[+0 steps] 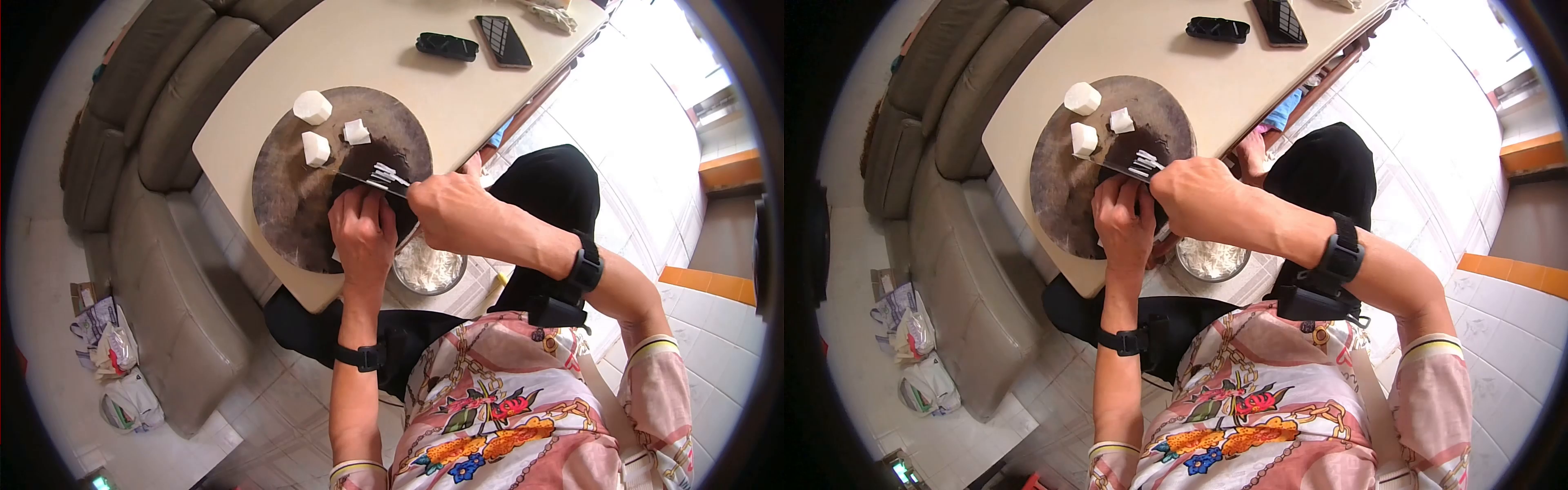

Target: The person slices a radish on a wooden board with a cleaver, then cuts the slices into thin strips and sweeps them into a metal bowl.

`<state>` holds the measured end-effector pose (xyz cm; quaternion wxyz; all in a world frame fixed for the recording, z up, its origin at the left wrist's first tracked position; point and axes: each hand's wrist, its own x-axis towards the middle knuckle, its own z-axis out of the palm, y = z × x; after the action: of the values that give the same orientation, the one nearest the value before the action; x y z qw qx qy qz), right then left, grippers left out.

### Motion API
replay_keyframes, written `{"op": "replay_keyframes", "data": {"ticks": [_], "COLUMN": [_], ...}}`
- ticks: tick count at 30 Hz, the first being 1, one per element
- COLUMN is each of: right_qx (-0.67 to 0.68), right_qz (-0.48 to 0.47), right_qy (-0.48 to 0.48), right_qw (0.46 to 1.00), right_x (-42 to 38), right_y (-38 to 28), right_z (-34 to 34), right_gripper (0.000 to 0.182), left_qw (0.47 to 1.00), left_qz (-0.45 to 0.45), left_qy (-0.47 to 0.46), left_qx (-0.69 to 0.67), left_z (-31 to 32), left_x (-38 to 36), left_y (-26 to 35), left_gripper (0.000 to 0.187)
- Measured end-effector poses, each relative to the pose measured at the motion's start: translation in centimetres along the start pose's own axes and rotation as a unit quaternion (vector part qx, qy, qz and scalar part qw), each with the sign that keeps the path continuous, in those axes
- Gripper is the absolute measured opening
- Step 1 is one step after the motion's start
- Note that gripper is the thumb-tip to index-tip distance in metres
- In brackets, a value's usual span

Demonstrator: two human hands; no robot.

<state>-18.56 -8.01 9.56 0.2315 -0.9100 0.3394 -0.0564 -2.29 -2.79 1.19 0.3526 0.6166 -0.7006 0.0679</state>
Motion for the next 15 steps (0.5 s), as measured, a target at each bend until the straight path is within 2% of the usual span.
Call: {"op": "replay_keyframes", "data": {"ticks": [6,9,13,15], "right_qx": [0.053,0.025,-0.015,-0.017], "right_qz": [-0.015,0.013,-0.012,-0.010], "right_qy": [0.067,0.049,0.066,0.029], "right_qw": [0.996,0.998,0.998,0.999], "right_x": [1.7,0.6,-0.8,-1.2], "right_y": [0.7,0.9,0.3,-0.1], "right_z": [1.7,1.3,1.0,0.7], "right_gripper": [0.010,0.009,0.007,0.006], "left_qw": [1.000,1.000,0.999,1.000], "left_qz": [0.014,0.003,0.010,0.006], "left_qy": [0.018,0.026,0.036,0.027], "left_qx": [0.003,0.007,0.005,-0.001], "left_z": [0.3,0.4,0.4,0.3], "left_x": [-0.5,-0.6,-0.5,-0.4], "left_y": [-0.5,-0.4,-0.3,-0.3], "left_gripper": [0.017,0.015,0.011,0.012]}}
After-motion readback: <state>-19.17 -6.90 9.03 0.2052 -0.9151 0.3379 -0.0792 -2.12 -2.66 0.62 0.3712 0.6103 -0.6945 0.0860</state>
